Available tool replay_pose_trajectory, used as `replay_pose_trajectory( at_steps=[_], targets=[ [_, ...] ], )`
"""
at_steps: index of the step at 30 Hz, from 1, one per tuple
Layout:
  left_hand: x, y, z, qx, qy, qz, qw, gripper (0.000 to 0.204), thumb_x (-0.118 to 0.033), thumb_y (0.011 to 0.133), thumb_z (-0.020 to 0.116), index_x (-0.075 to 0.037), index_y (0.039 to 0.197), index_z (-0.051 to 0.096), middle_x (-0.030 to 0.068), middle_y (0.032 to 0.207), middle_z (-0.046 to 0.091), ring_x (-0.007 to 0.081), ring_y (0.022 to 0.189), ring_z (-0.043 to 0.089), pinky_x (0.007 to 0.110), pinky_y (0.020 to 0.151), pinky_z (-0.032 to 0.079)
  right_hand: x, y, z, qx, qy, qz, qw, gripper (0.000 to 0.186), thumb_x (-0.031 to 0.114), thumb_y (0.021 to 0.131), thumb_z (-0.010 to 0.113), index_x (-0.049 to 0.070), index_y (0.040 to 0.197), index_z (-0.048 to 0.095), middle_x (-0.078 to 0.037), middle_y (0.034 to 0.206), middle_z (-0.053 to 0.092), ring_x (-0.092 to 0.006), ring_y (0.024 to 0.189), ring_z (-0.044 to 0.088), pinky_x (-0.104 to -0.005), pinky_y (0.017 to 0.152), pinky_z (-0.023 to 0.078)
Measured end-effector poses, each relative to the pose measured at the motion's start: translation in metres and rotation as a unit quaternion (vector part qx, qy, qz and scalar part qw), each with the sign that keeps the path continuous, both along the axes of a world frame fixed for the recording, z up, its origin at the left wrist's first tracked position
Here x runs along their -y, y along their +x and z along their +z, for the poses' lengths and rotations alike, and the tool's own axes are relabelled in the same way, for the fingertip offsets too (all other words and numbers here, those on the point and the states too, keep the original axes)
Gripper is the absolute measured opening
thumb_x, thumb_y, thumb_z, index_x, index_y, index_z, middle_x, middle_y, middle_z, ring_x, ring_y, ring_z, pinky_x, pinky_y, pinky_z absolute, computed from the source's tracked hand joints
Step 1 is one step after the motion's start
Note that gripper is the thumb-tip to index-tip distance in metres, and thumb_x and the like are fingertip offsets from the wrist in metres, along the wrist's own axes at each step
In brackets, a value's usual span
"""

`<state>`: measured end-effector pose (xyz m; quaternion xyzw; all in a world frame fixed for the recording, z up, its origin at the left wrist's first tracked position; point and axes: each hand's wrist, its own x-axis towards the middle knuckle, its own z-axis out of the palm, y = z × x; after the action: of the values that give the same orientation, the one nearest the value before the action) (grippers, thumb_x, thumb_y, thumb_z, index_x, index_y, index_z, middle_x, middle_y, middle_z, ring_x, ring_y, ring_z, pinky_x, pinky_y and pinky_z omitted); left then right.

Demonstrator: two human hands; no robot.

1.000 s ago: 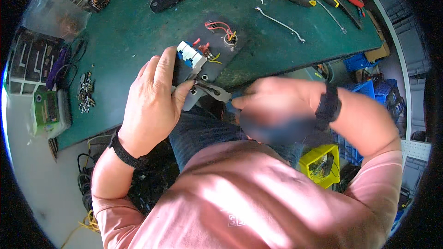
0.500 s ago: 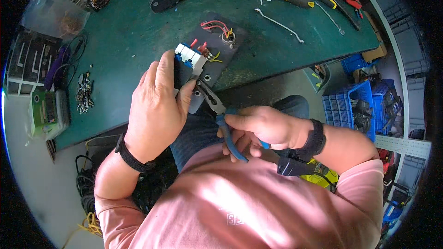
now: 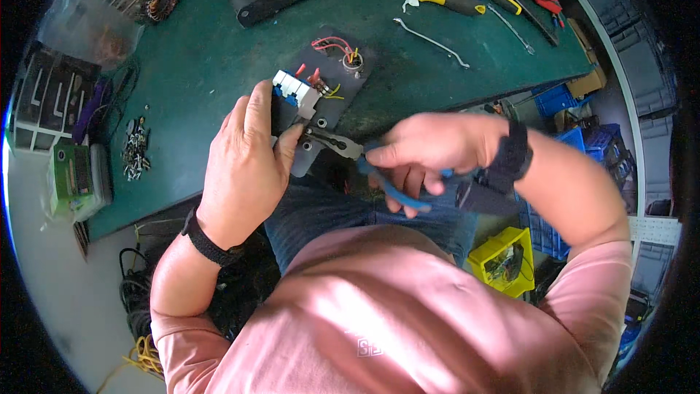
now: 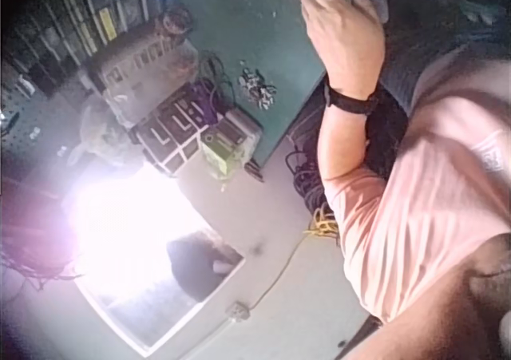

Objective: The person uses a wrench to tighten screws on a white electrical component mounted on a black board. They then switch to pliers to adjust and secure the wires connected to the component terminals.

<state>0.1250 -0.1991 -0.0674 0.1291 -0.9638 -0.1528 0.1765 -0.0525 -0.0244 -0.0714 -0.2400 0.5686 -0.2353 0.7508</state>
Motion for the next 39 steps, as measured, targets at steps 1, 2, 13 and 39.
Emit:
replay_pose_trajectory(
  at_steps=[1, 2, 13, 39],
  targets=[
    [0.000, 0.001, -0.001, -0.003, 0.001, 0.002, 1.000, 0.054, -0.016, 0.087, 0.064, 0.007, 0.130, 0.041, 0.0292, 0.111, 0.055, 0.0452, 0.100, 0.056, 0.046, 0.087, 0.046, -0.004, 0.012, -0.004, 0.014, -0.008, -0.049, 0.999, 0.045, 0.041, 0.100, 0.042, -0.001, 0.103, 0.059, -0.014, 0.087, 0.070, -0.0198, 0.069, 0.069, -0.0244, 0.045, 0.045],
    [-0.001, 0.000, -0.002, -0.004, -0.001, 0.004, 1.000, 0.054, -0.015, 0.087, 0.064, 0.007, 0.130, 0.041, 0.0290, 0.111, 0.055, 0.0450, 0.100, 0.056, 0.046, 0.087, 0.046, -0.009, 0.025, -0.009, 0.025, -0.015, -0.104, 0.994, 0.044, 0.042, 0.100, 0.043, 0.001, 0.101, 0.060, -0.012, 0.086, 0.069, -0.0187, 0.068, 0.068, -0.0263, 0.045, 0.045],
    [-0.006, -0.003, -0.005, -0.027, -0.039, -0.013, 0.999, 0.053, -0.014, 0.084, 0.065, 0.009, 0.126, 0.041, 0.0253, 0.099, 0.055, 0.0418, 0.090, 0.057, 0.045, 0.079, 0.047, -0.014, 0.043, -0.018, -0.015, -0.038, -0.146, 0.988, 0.043, 0.044, 0.097, 0.046, 0.003, 0.096, 0.060, -0.014, 0.082, 0.070, -0.0191, 0.062, 0.068, -0.0250, 0.041, 0.039],
    [-0.008, 0.000, -0.006, -0.039, -0.037, 0.000, 0.999, 0.054, -0.012, 0.083, 0.066, 0.009, 0.127, 0.041, 0.0260, 0.102, 0.055, 0.0424, 0.092, 0.057, 0.046, 0.080, 0.048, 0.009, -0.012, 0.014, -0.086, 0.009, 0.056, 0.995, 0.041, 0.037, 0.099, 0.045, -0.001, 0.095, 0.060, -0.014, 0.084, 0.069, -0.0188, 0.064, 0.069, -0.0216, 0.043, 0.042]
  ],
)
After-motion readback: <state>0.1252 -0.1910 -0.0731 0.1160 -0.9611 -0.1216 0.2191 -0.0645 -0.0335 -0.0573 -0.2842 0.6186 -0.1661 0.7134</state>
